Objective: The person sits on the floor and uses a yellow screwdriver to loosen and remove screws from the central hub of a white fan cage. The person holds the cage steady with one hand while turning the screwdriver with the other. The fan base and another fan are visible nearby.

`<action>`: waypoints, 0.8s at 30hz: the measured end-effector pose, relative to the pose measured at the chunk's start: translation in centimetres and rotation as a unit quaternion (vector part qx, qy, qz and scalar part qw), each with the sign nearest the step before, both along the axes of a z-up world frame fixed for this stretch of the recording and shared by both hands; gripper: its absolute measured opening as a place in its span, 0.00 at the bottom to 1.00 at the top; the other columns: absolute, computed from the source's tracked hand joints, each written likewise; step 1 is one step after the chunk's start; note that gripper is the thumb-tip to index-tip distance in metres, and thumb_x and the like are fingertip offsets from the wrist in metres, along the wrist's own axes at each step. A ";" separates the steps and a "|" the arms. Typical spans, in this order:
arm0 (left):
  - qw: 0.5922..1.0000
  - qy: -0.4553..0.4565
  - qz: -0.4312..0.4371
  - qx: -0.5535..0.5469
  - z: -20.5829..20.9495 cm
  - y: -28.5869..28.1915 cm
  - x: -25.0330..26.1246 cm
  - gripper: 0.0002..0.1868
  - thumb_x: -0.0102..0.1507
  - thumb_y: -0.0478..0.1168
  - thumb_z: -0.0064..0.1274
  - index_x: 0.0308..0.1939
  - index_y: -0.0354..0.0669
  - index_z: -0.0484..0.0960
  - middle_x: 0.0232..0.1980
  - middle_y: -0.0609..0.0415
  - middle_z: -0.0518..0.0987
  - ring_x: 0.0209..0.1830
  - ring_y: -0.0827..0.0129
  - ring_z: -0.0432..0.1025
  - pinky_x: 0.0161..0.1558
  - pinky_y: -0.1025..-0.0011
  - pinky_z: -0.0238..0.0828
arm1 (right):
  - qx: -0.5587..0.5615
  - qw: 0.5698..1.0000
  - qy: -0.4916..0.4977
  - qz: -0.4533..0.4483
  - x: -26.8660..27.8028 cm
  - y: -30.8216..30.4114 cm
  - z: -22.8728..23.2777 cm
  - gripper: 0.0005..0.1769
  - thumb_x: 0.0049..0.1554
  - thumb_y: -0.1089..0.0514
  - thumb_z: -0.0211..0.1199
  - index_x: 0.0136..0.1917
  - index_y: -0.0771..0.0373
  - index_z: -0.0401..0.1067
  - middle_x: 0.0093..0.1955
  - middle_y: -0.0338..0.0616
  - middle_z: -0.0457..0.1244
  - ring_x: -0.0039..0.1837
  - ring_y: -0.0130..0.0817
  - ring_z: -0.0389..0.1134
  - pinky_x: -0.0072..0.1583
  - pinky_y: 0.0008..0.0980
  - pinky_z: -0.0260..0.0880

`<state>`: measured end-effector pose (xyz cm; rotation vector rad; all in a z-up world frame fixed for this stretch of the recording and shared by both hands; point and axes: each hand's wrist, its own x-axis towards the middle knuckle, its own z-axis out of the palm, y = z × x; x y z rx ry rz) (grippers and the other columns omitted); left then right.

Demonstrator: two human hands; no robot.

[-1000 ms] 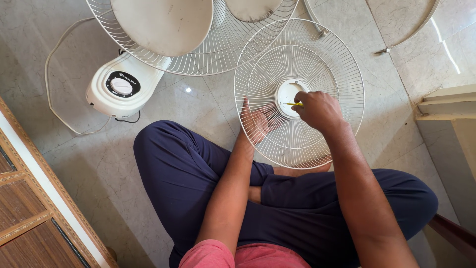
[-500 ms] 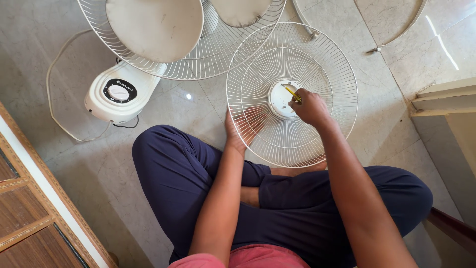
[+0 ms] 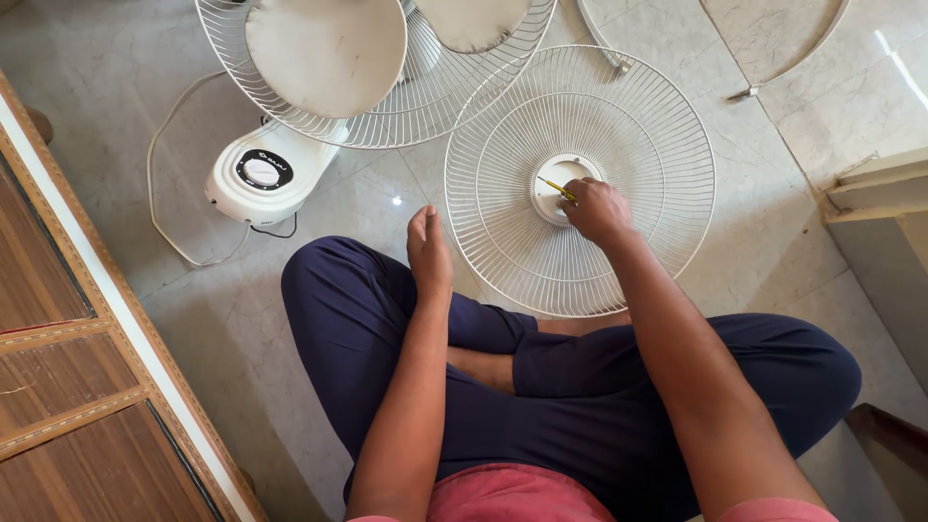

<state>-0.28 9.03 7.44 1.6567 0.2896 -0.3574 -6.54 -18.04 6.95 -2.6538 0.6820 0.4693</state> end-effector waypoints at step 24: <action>0.984 -0.138 -0.060 0.094 -2.5 -2.2 1.1 0.30 0.69 0.57 0.51 0.65 0.37 0.73 0.69 0.41 0.73 0.68 0.52 0.69 0.67 0.59 0.65 | 0.051 0.984 -0.159 -0.061 0.4 -1.7 -3.1 0.18 0.58 0.50 0.67 0.54 0.66 0.76 0.50 0.55 0.70 0.50 0.48 0.72 0.54 0.46 0.72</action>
